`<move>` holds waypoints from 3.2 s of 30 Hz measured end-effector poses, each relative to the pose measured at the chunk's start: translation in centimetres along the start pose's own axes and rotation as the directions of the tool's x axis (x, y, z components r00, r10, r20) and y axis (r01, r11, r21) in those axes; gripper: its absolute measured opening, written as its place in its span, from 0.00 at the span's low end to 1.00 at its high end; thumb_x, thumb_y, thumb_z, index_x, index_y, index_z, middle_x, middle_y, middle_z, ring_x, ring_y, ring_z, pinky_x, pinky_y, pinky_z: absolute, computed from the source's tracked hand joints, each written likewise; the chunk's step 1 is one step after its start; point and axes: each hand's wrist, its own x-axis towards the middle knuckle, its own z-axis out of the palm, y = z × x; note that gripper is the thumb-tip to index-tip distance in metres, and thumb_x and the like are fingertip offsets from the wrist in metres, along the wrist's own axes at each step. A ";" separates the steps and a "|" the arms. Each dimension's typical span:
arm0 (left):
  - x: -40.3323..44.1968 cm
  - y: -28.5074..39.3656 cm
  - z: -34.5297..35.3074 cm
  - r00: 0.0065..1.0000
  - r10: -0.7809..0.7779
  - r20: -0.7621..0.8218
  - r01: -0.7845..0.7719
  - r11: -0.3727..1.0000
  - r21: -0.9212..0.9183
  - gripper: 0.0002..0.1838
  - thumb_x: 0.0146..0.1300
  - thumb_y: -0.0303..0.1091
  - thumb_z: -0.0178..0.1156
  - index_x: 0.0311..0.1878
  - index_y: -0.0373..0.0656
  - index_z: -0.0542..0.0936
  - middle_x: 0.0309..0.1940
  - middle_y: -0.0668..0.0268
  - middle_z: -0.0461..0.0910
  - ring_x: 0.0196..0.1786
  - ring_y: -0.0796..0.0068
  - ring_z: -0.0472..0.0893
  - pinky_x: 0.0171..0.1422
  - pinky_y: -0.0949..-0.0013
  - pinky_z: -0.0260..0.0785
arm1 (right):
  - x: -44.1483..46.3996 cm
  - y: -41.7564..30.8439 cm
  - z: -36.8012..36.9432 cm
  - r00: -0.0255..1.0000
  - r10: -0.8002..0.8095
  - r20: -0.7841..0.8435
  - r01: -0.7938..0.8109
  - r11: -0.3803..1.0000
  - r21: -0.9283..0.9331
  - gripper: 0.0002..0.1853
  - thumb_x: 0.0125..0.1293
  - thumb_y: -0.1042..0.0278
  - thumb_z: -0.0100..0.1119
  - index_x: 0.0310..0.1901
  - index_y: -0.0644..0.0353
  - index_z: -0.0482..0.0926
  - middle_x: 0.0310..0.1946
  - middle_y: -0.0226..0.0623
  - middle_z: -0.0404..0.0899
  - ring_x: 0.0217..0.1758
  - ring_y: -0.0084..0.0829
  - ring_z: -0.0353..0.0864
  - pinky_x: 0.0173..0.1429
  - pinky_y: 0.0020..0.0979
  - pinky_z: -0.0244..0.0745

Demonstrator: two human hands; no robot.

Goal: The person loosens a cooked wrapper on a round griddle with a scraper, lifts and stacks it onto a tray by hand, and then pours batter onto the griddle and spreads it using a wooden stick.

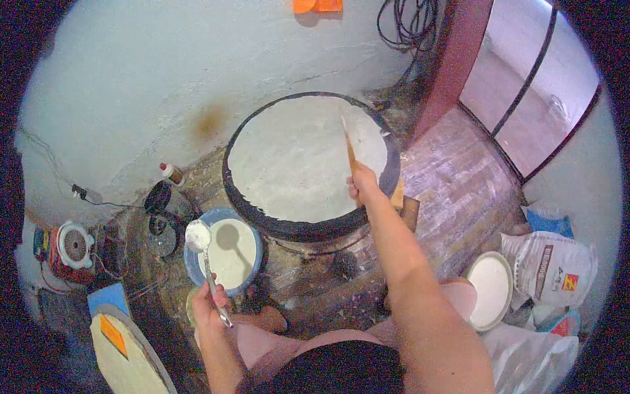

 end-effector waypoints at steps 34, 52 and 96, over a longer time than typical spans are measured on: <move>0.2 0.0 -0.3 0.999 -0.040 -0.002 0.040 0.999 -0.027 0.13 0.64 0.36 0.42 0.46 0.41 0.70 0.22 0.62 0.67 0.17 0.78 0.62 0.17 0.77 0.57 | -6.3 5.7 -11.6 0.910 -0.258 -0.326 0.159 0.941 -0.300 0.20 0.63 0.69 0.40 0.56 0.42 0.67 0.17 0.34 0.72 0.16 0.21 0.68 0.19 0.26 0.64; 0.1 -0.4 0.3 0.995 -0.063 0.078 0.065 0.997 -0.033 0.13 0.63 0.36 0.42 0.46 0.41 0.69 0.22 0.64 0.66 0.15 0.79 0.61 0.17 0.78 0.57 | -8.7 3.1 -10.2 0.811 -0.585 0.032 0.319 0.395 -0.861 0.18 0.60 0.66 0.42 0.52 0.47 0.72 0.28 0.49 0.77 0.30 0.38 0.77 0.36 0.32 0.70; 7.3 -3.9 -28.3 0.503 0.864 0.033 0.576 -0.363 0.732 0.21 0.51 0.39 0.56 0.50 0.45 0.70 0.53 0.53 0.64 0.46 0.44 0.70 0.51 0.53 0.62 | -23.7 7.9 24.6 0.395 0.341 0.853 0.900 -0.328 -0.285 0.12 0.50 0.67 0.51 0.38 0.51 0.78 0.27 0.42 0.78 0.33 0.41 0.78 0.36 0.40 0.73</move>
